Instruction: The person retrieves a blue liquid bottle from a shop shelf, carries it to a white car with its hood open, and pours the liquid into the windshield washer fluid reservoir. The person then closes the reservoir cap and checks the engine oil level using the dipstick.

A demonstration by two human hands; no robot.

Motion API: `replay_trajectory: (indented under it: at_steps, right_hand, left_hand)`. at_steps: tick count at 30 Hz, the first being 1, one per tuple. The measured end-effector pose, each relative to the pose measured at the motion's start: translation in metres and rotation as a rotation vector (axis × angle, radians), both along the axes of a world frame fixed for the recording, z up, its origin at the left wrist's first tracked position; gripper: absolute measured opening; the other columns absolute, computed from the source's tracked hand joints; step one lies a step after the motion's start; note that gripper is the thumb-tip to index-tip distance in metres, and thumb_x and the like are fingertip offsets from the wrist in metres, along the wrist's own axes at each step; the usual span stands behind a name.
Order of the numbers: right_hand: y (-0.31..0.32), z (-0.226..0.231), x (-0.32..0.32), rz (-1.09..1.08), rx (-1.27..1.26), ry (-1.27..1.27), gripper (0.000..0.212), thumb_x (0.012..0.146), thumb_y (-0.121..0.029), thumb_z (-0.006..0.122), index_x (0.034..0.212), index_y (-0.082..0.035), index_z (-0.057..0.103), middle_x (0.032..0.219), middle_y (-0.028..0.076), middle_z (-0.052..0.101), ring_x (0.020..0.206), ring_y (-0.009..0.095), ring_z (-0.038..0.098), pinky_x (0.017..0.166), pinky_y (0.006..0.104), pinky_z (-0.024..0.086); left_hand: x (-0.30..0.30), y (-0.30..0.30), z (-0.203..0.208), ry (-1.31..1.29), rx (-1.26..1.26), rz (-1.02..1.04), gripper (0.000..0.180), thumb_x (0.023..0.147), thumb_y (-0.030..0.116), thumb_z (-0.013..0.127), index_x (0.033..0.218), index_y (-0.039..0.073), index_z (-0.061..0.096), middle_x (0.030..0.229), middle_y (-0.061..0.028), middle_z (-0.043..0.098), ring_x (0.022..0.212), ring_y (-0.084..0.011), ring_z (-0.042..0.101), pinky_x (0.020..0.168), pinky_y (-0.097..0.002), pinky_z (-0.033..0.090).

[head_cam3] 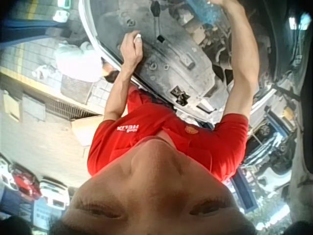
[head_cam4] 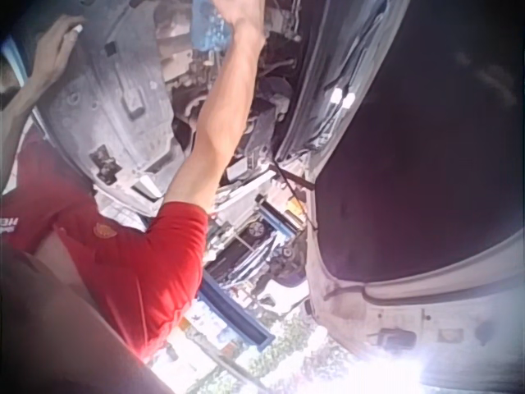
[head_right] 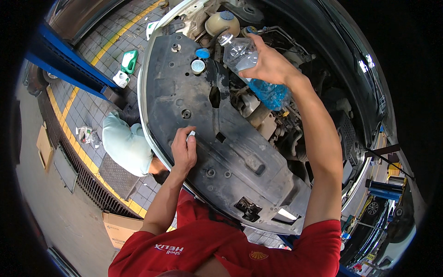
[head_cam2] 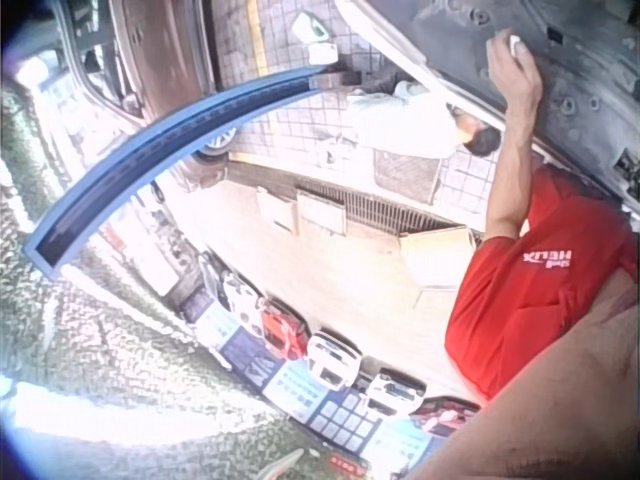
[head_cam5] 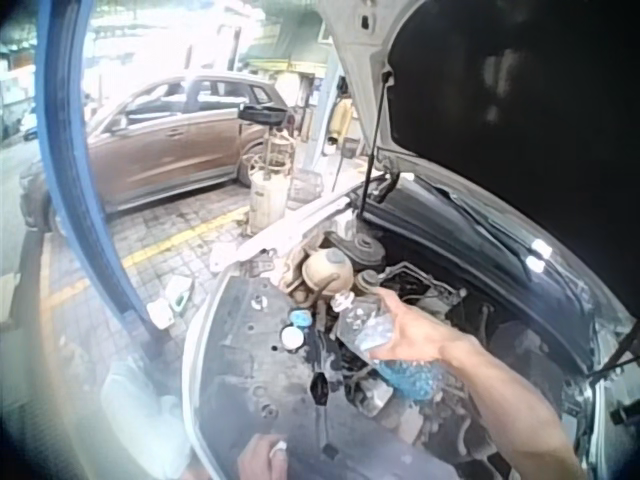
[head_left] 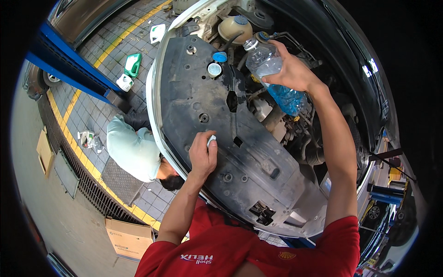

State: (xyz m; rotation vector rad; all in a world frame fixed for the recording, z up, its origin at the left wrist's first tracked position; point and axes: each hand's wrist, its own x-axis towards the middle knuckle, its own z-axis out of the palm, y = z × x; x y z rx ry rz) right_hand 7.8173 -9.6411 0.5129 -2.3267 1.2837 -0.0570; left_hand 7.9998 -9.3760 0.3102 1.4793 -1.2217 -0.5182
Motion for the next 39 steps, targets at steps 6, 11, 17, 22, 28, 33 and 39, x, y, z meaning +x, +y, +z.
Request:
replay_trajectory:
  at_steps: [6,11,17,22,28,33,39]
  right_hand:
    - [0.000,0.000,0.002,-0.002,-0.009,0.025,0.114,0.075,-0.027,0.089,0.163,-0.001,0.021,0.140,0.027,0.061,0.127,0.037,0.062,0.111,0.0401,0.046]
    - [0.003,0.005,0.007,0.008,0.019,0.022,0.114,0.075,-0.028,0.089,0.163,-0.001,0.020,0.140,0.027,0.061,0.128,0.037,0.062,0.111,0.0401,0.046]
    - [0.001,0.001,0.009,0.026,0.012,0.041,0.113,0.076,-0.027,0.088,0.163,-0.001,0.020,0.139,0.027,0.062,0.127,0.037,0.062,0.111,0.0399,0.046]
    - [-0.003,-0.002,0.007,0.049,0.044,0.032,0.112,0.076,-0.027,0.088,0.163,-0.002,0.021,0.138,0.027,0.062,0.127,0.036,0.062,0.111,0.0396,0.047]
    - [-0.003,-0.002,0.008,0.036,0.060,0.080,0.111,0.077,-0.026,0.088,0.162,-0.001,0.022,0.137,0.028,0.062,0.124,0.037,0.064,0.109,0.0399,0.048]
    - [-0.003,-0.003,0.011,0.028,0.051,0.125,0.110,0.076,-0.028,0.086,0.162,-0.003,0.022,0.135,0.026,0.064,0.125,0.037,0.063,0.110,0.0403,0.047]
    - [-0.005,-0.003,0.017,0.045,0.087,0.175,0.110,0.077,-0.030,0.086,0.162,-0.002,0.022,0.140,0.030,0.059,0.125,0.039,0.063,0.107,0.0434,0.049]
  left_hand:
    - [0.000,0.000,-0.001,-0.003,0.015,-0.004,0.022,0.097,0.015,0.058,0.113,0.002,0.066,0.097,-0.0177,0.065,0.086,-0.0378,0.065,0.075,-0.0434,0.052]
    - [-0.001,0.001,-0.002,-0.006,0.010,0.000,0.022,0.099,0.015,0.057,0.114,0.002,0.066,0.098,-0.0174,0.065,0.086,-0.0369,0.065,0.076,-0.0425,0.052]
    - [-0.001,0.000,-0.002,0.010,-0.001,-0.002,0.021,0.097,0.014,0.059,0.113,0.002,0.066,0.096,-0.0173,0.064,0.085,-0.0378,0.065,0.076,-0.0438,0.052]
    - [0.000,0.000,-0.001,-0.013,0.005,-0.011,0.023,0.100,0.014,0.055,0.115,0.001,0.066,0.097,-0.0178,0.064,0.085,-0.0363,0.065,0.076,-0.0416,0.052]
    - [0.001,0.002,-0.002,-0.017,0.009,-0.012,0.024,0.101,0.014,0.052,0.116,0.001,0.065,0.099,-0.0180,0.064,0.084,-0.0354,0.065,0.076,-0.0407,0.051]
    - [0.000,0.001,-0.002,-0.014,0.000,-0.005,0.024,0.100,0.014,0.053,0.115,0.001,0.066,0.099,-0.0180,0.064,0.085,-0.0359,0.065,0.076,-0.0408,0.051]
    - [0.000,0.001,0.000,0.003,0.003,0.003,0.024,0.100,0.015,0.053,0.114,0.001,0.066,0.098,-0.0181,0.065,0.086,-0.0363,0.065,0.076,-0.0411,0.051]
